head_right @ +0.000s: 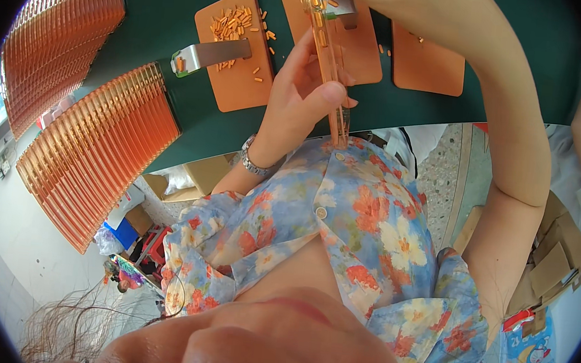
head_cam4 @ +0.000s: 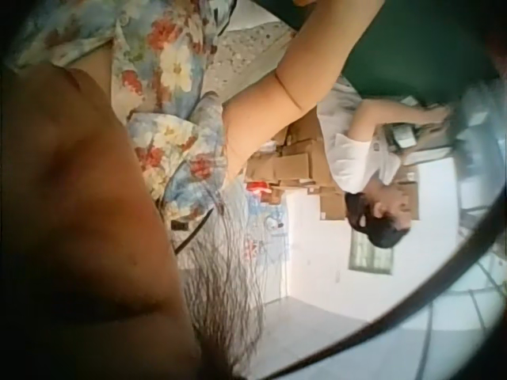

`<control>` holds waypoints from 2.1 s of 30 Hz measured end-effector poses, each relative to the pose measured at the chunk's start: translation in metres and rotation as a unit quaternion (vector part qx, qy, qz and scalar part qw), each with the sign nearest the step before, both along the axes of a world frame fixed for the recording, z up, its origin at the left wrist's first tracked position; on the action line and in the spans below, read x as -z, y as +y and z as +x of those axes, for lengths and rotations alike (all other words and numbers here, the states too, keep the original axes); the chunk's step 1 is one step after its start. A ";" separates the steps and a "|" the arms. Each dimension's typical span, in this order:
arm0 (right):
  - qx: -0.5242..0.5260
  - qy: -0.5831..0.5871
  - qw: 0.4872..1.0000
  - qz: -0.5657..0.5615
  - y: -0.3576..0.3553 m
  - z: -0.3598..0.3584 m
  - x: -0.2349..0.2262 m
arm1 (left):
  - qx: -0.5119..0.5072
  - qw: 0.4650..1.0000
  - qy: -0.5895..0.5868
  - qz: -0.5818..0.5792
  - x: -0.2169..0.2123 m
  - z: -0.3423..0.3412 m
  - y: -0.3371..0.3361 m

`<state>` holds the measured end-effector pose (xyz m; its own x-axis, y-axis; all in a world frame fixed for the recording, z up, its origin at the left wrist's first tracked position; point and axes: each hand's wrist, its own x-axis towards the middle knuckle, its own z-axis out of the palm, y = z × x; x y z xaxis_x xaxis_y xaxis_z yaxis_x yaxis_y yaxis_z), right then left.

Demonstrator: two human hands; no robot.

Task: The person picks up phone cases and installs small button components into each case using fixtures on the table.

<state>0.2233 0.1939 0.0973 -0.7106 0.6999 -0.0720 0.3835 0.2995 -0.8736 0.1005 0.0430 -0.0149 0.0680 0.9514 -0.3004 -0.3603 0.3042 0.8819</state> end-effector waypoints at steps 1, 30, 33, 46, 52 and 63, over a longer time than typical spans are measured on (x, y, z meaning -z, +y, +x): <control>-0.004 -0.013 1.000 0.025 0.003 0.000 0.001 | -0.001 1.000 0.001 -0.013 -0.001 0.001 0.000; -0.243 0.593 0.712 -0.286 0.034 0.018 0.005 | 0.108 0.914 -0.327 0.214 -0.043 0.008 0.044; -0.209 0.596 0.710 -0.313 0.023 0.008 0.011 | 0.098 0.903 -0.367 0.201 -0.039 0.001 0.051; -0.102 0.559 0.799 -0.195 -0.019 -0.010 0.006 | 0.109 0.923 -0.298 0.218 -0.055 0.008 0.031; -0.007 0.299 0.952 0.061 -0.050 0.004 -0.010 | 0.008 0.945 0.016 0.327 -0.035 0.000 0.002; 0.046 0.021 0.968 0.247 0.024 0.078 0.098 | 0.016 0.955 0.005 0.297 -0.023 -0.021 -0.006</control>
